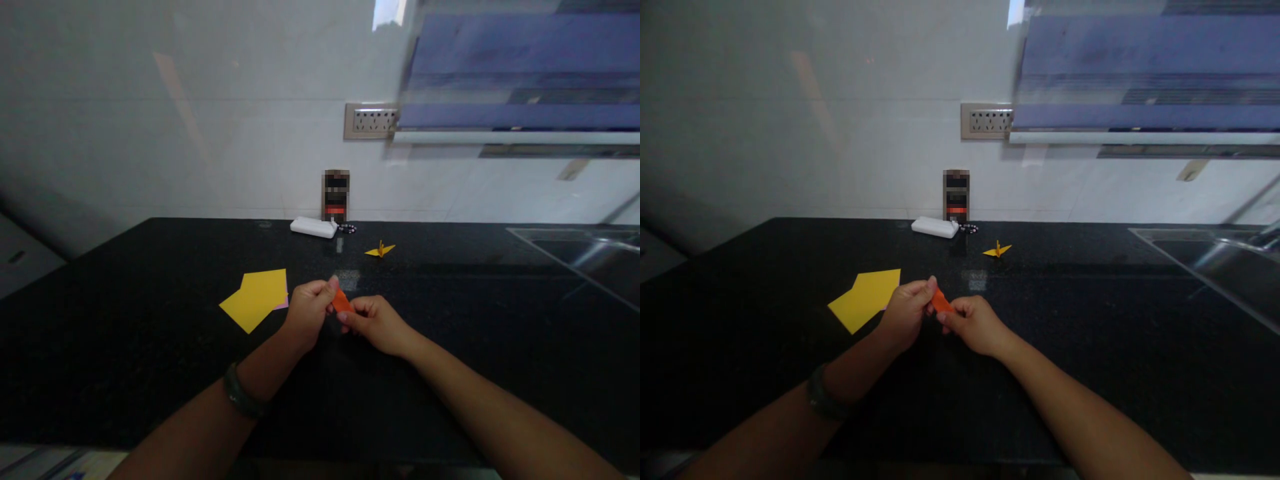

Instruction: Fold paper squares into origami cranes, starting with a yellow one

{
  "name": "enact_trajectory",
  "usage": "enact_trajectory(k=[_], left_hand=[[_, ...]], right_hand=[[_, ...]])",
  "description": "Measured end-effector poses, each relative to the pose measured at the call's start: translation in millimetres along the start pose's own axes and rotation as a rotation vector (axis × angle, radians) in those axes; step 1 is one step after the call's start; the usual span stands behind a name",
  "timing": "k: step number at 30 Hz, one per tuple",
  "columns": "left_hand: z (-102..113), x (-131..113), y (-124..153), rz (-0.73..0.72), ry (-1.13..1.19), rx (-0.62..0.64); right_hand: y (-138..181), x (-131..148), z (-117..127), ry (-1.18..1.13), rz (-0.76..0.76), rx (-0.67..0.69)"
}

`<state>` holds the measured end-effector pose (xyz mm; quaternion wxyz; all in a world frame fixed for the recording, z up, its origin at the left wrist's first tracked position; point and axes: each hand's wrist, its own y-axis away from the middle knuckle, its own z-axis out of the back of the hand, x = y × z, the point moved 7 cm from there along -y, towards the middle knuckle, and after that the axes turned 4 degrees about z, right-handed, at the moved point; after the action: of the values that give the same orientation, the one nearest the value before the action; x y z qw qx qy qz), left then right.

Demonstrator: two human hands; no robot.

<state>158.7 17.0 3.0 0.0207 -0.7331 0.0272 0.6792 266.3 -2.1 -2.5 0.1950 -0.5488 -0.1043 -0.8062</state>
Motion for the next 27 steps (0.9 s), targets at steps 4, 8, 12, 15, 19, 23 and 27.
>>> enact_trajectory(k=[4, 8, 12, 15, 19, 23, 27], left_hand=[[3.9, 2.5, -3.2, -0.010, 0.048, -0.040], [-5.7, 2.1, -0.9, 0.032, 0.019, 0.076], [-6.8, -2.3, 1.9, 0.032, -0.019, 0.082], [-0.2, -2.7, 1.0, 0.026, -0.033, -0.002], [1.4, 0.5, -0.4, 0.049, -0.009, -0.023], [-5.6, 2.8, 0.4, 0.085, 0.034, 0.068], [-6.6, 3.9, -0.3, 0.084, 0.023, 0.091]], right_hand=[[1.2, 4.1, 3.0, 0.006, 0.025, -0.025], [1.1, 4.0, 8.6, -0.064, 0.017, -0.098], [-0.8, 0.1, 10.6, -0.087, 0.001, -0.117], [-1.0, -1.7, 9.1, -0.059, 0.002, -0.094], [0.5, 1.7, 7.8, -0.017, 0.038, -0.078], [0.3, 2.9, 9.1, -0.080, 0.043, -0.096], [-1.1, -0.4, 10.4, -0.048, 0.036, -0.099]])
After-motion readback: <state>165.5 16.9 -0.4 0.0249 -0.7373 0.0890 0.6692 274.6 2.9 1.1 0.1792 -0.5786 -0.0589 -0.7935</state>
